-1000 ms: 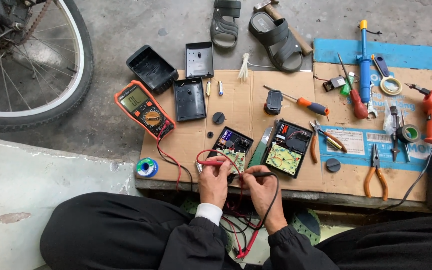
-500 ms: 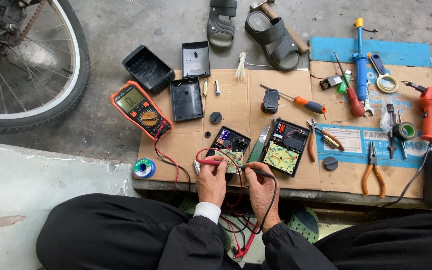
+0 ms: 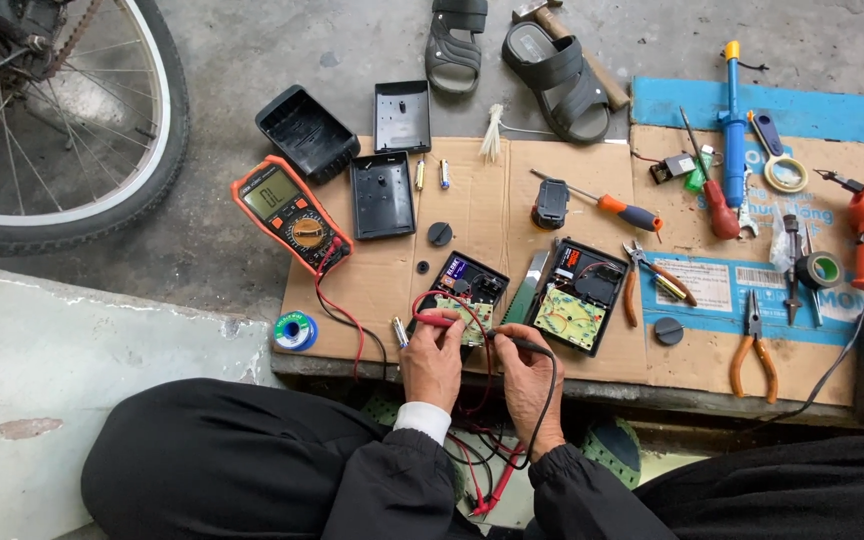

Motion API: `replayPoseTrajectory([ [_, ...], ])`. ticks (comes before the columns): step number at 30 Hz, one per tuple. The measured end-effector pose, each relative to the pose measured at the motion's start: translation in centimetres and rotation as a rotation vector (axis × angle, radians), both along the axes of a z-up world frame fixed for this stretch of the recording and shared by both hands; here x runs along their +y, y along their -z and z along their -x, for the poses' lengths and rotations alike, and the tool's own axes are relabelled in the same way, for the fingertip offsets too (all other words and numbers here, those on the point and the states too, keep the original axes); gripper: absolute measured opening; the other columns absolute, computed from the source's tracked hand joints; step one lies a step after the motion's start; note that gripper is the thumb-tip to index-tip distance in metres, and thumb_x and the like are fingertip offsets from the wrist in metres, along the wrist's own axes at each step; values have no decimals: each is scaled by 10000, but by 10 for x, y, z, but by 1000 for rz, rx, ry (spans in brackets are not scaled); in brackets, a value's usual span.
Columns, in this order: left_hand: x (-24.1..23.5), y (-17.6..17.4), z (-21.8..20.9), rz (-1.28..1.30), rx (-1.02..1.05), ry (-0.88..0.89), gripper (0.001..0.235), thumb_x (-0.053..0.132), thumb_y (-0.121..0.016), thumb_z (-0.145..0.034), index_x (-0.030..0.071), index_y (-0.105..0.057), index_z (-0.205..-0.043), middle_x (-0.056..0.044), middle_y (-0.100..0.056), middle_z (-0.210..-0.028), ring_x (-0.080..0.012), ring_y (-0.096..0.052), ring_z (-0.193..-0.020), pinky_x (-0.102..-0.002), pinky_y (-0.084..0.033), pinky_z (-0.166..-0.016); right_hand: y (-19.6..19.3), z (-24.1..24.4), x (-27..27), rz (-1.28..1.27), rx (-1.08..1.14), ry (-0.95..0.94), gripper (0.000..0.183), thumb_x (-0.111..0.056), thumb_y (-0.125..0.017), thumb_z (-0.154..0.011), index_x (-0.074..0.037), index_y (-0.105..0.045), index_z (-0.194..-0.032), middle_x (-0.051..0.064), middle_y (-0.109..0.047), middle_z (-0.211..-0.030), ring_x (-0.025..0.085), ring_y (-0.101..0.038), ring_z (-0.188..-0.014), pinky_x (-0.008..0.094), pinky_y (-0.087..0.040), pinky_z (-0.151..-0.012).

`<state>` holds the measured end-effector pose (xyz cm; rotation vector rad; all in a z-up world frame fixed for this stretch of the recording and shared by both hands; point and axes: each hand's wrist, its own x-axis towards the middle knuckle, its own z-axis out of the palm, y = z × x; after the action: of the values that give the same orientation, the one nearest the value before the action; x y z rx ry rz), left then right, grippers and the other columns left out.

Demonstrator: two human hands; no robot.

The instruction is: The person sits on the ground and uses a multimeter to test the circuit board of a disassembled electronic device. They touch the probes to various points on the board while observing the multimeter display.

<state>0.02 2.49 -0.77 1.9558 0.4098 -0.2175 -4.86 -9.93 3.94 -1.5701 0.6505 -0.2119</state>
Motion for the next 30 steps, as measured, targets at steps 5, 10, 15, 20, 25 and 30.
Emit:
replayPoseTrajectory([
  [5, -2, -18, -1, -9, 18, 22, 114, 370, -728, -1043, 308, -749, -1137, -66, -882, -1108, -283, -791, -1211, -454, -602, -1073, 6, -1, -1, -37, -21, 8, 99, -103, -771, -1035, -130, -846, -1093, 94, -830, -878, 153, -716, -842, 377, -627, -839],
  [10, 3, 18, -5, -58, 21, 44, 115, 394, -714, -1051, 339, -724, -1152, -50, -878, -1127, -279, -784, -1221, -463, -597, -1079, 6, 0, 0, -39, -43, -1, 100, -99, -772, -1049, -107, -844, -1119, 116, -830, -912, 166, -701, -875, 386, -627, -855],
  [15, 5, 27, -5, -159, -91, 83, 107, 382, -708, -1049, 316, -709, -1133, -89, -873, -1093, -321, -793, -1168, -507, -603, -1047, 9, 0, 1, -40, -88, 14, 98, -103, -794, -1040, -104, -852, -1120, 110, -843, -938, 151, -714, -900, 374, -637, -884],
  [20, -8, 26, -1, -166, -240, 94, 107, 301, -681, -1017, 245, -709, -1103, -72, -856, -1080, -338, -784, -1101, -494, -557, -1039, 16, 1, -11, 10, -34, -14, 134, -159, -759, -1030, -94, -845, -1110, 65, -827, -947, 136, -695, -884, 340, -598, -849],
  [25, -2, 22, -6, -204, -386, 65, 159, 242, -631, -1000, 159, -751, -1065, -72, -827, -1059, -361, -775, -1015, -487, -553, -954, -2, -5, -3, 150, 122, -88, 256, -273, -712, -1016, -106, -852, -1150, 35, -854, -1038, 129, -740, -983, 311, -579, -916],
  [30, -5, 20, -4, -328, -184, 95, 297, 395, -714, -1052, 104, -694, -998, -173, -801, -1021, -453, -746, -959, -589, -553, -825, -2, -4, 0, -95, 42, -11, 171, -119, -714, -1075, 6, -802, -1151, 190, -827, -1063, 270, -796, -948, 385, -677, -828],
])
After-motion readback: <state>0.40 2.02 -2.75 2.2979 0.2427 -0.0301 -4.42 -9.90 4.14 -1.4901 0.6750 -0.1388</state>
